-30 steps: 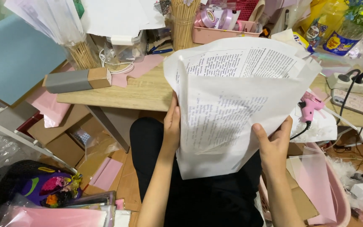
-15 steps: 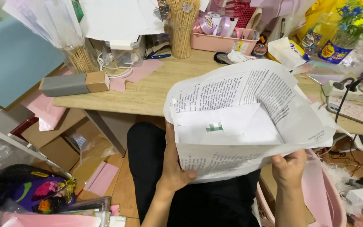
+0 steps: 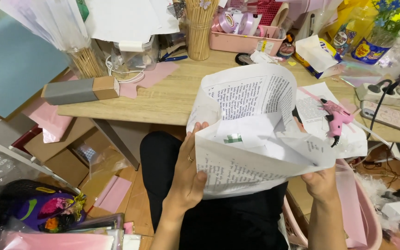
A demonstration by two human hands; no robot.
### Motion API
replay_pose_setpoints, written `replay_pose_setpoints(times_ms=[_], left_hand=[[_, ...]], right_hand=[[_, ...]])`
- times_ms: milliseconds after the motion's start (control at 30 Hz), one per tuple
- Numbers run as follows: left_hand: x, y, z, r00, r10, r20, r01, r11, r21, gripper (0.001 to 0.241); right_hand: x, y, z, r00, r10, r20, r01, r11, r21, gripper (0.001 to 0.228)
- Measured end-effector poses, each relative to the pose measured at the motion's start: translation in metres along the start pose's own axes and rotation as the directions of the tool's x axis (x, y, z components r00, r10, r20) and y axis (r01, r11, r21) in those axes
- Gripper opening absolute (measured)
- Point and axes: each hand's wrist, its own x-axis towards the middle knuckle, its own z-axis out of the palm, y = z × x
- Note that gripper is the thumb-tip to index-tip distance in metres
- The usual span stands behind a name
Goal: The person folds a long sheet of white paper in half lengthwise and then folds the ends inward to create a smaller rectangular packet. They then pick up a second sheet of paper and place it on top of the folded packet.
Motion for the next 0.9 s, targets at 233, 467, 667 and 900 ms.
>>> replay_pose_setpoints(times_ms=[233, 467, 667, 900], left_hand=[[-0.008, -0.014, 0.003, 0.998, -0.019, -0.063, 0.012, 0.994, -0.104, 0.086], [-0.001, -0.019, 0.000, 0.999, 0.003, -0.040, -0.006, 0.997, -0.077, 0.063], [0.005, -0.028, 0.005, 0.997, 0.033, -0.071, -0.039, 0.995, -0.089, 0.073], [0.013, -0.033, 0.009, 0.975, 0.188, -0.115, -0.196, 0.979, -0.060, 0.066]], right_hand=[[0.038, -0.080, 0.037, 0.951, -0.087, 0.297, 0.172, 0.947, -0.273, 0.089], [0.046, -0.074, 0.034, 0.936, -0.073, 0.344, 0.182, 0.938, -0.295, 0.065], [0.060, -0.067, 0.003, 0.938, 0.057, 0.341, -0.002, 0.987, -0.158, 0.101], [0.119, -0.211, 0.057, 0.838, -0.147, 0.526, 0.430, 0.771, -0.470, 0.056]])
